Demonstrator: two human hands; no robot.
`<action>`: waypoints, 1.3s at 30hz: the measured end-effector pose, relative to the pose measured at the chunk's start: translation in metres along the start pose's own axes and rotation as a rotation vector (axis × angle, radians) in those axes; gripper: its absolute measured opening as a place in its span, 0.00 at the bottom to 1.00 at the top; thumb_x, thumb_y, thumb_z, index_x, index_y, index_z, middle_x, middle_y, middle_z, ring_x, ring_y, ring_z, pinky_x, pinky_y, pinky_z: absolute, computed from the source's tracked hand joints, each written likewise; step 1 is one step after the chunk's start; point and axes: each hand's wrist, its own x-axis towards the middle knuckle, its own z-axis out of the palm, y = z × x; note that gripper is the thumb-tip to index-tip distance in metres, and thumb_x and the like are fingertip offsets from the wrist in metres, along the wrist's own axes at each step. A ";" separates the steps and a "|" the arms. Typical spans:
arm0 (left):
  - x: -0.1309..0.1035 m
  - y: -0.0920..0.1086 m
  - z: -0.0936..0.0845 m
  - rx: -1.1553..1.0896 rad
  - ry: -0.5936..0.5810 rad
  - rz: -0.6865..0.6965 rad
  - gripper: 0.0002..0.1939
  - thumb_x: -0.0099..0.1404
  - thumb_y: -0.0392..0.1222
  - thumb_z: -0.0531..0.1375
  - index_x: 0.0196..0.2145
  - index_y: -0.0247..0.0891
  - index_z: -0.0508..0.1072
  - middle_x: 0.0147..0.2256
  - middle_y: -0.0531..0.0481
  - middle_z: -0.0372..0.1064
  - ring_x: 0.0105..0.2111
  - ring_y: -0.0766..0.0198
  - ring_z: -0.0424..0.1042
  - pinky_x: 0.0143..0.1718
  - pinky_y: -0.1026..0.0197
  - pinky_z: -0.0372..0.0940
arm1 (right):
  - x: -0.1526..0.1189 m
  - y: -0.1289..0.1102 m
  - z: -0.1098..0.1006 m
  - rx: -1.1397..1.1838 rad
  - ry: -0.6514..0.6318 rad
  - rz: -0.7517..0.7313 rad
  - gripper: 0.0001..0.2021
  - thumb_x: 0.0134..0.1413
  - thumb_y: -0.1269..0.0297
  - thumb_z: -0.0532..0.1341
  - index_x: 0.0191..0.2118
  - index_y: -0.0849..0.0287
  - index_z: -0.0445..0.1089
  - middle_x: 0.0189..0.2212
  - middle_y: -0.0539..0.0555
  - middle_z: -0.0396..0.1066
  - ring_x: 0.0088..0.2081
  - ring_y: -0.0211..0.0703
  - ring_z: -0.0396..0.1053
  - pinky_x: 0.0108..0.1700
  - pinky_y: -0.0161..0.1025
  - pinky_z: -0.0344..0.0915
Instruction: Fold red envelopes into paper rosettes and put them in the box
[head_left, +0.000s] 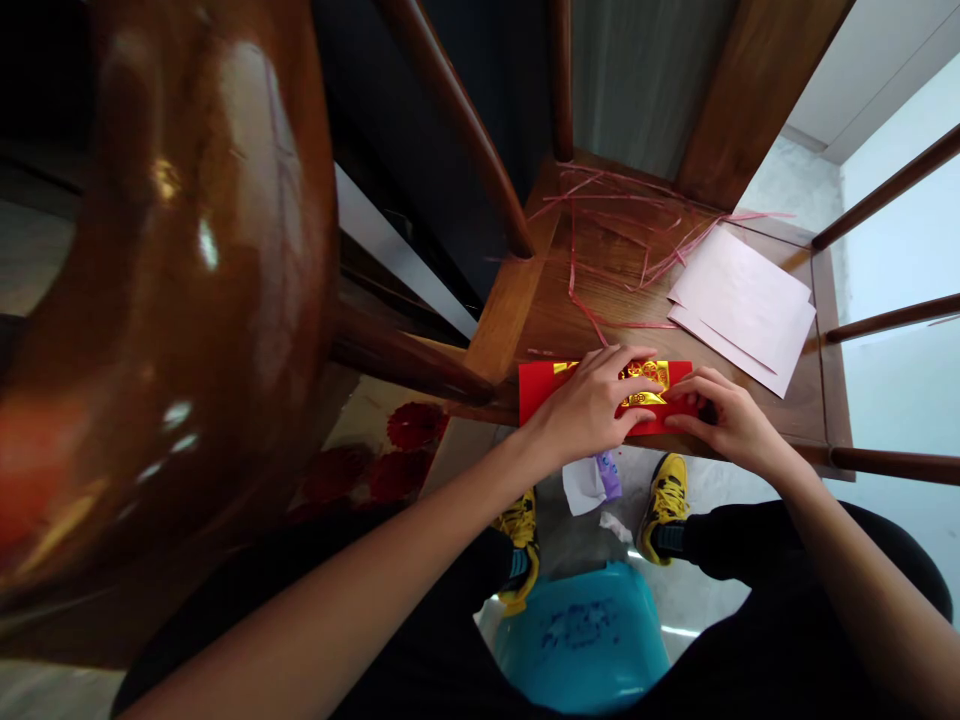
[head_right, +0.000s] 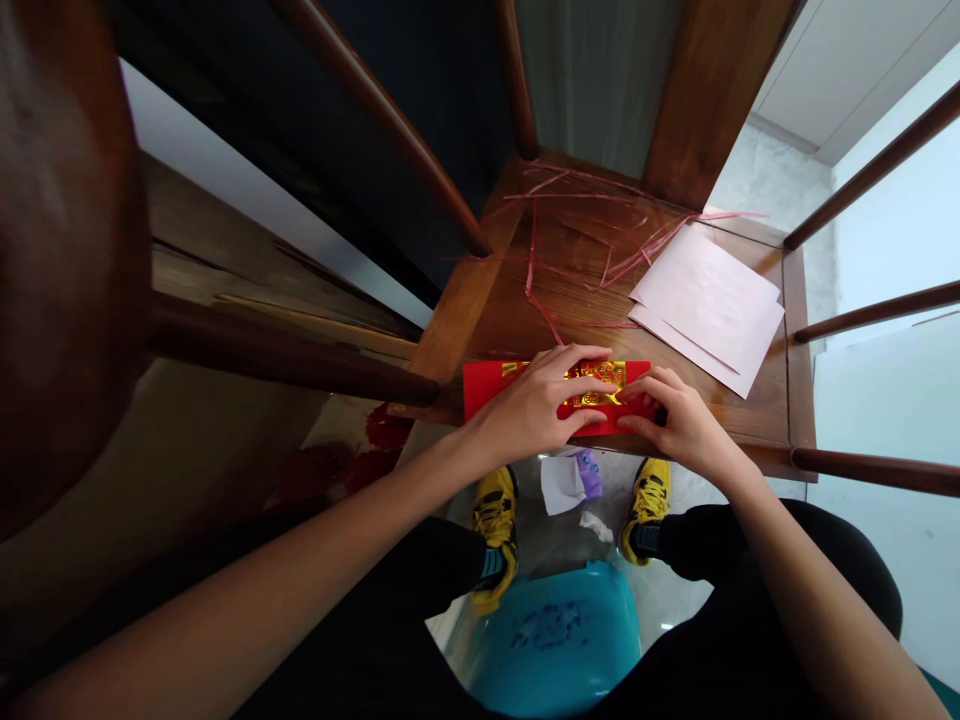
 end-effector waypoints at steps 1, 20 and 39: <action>0.000 0.000 0.000 0.002 0.000 0.001 0.14 0.67 0.34 0.70 0.51 0.42 0.80 0.64 0.42 0.69 0.64 0.48 0.71 0.66 0.37 0.67 | 0.000 0.000 0.000 -0.001 0.000 0.002 0.09 0.65 0.58 0.70 0.48 0.51 0.76 0.48 0.57 0.76 0.48 0.51 0.74 0.52 0.52 0.75; 0.000 -0.002 0.000 0.022 -0.017 0.010 0.17 0.64 0.34 0.73 0.50 0.41 0.80 0.64 0.41 0.70 0.63 0.47 0.71 0.66 0.37 0.67 | 0.001 0.003 -0.013 -0.006 -0.081 0.075 0.10 0.63 0.54 0.71 0.45 0.53 0.79 0.41 0.53 0.72 0.37 0.43 0.71 0.42 0.43 0.72; -0.002 -0.003 -0.001 0.090 -0.039 -0.001 0.14 0.68 0.35 0.68 0.51 0.38 0.81 0.65 0.40 0.70 0.64 0.48 0.70 0.68 0.40 0.66 | -0.039 -0.028 0.068 -0.637 -0.054 -0.108 0.55 0.71 0.42 0.58 0.79 0.69 0.19 0.80 0.74 0.32 0.81 0.67 0.36 0.78 0.67 0.52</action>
